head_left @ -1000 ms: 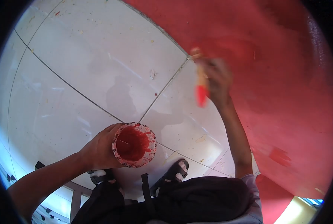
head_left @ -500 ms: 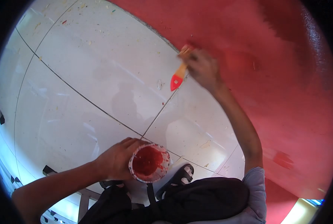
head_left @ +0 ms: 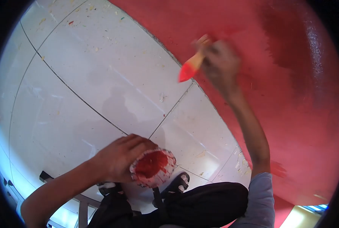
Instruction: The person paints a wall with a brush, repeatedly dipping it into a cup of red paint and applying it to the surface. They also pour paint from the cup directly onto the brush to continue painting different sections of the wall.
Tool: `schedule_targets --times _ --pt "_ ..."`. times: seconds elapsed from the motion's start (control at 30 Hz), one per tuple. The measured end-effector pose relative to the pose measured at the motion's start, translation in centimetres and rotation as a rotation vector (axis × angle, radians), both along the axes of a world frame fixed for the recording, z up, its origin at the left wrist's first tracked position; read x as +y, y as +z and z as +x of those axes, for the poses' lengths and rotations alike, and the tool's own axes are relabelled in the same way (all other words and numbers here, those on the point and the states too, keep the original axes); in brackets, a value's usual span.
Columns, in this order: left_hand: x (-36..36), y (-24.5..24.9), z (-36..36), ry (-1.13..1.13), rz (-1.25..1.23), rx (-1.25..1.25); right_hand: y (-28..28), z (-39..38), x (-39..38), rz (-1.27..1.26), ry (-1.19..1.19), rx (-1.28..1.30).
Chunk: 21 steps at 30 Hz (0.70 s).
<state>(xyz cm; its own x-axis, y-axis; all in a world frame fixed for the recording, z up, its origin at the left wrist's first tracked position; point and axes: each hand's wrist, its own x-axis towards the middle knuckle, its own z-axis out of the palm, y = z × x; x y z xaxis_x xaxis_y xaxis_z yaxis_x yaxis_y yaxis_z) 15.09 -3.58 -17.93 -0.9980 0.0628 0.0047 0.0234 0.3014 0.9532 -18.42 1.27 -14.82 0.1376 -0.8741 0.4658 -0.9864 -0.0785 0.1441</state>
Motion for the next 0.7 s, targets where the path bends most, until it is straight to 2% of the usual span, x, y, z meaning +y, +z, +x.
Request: schedule_targets --times 0.03,0.13,0.23,0.3,0.37,0.47,0.57,0.67,0.7 --pt "-0.4 0.0 0.1 0.07 0.013 0.019 2.2 0.0 -0.7 -0.106 -0.001 0.042" --pt "-0.1 -0.7 0.9 0.251 0.098 -0.035 0.9 1.3 -0.7 -0.073 0.023 0.222" --pt "1.6 -1.3 1.9 0.361 0.244 -0.108 -7.9 0.6 1.3 0.34 -0.033 0.251" --pt "3.0 -2.1 2.6 0.399 0.313 -0.139 -8.1 2.1 1.8 0.46 -0.125 0.055" --pt "3.8 -2.4 3.5 0.354 0.263 -0.165 -6.3 3.9 2.3 0.543 -0.163 -0.136" --pt "4.2 -3.2 3.9 0.328 0.238 -0.196 -2.2 4.1 0.7 0.338 0.029 0.056" --pt "4.3 -3.2 3.2 0.337 0.252 -0.167 -4.0 1.3 0.7 0.624 -0.056 0.418" --pt "3.3 -3.2 2.9 0.332 0.221 -0.134 -3.8 3.7 2.0 0.903 -0.179 0.307" --pt "3.2 -3.4 3.0 0.328 0.207 -0.129 -3.2 4.3 1.7 0.856 -0.157 0.174"
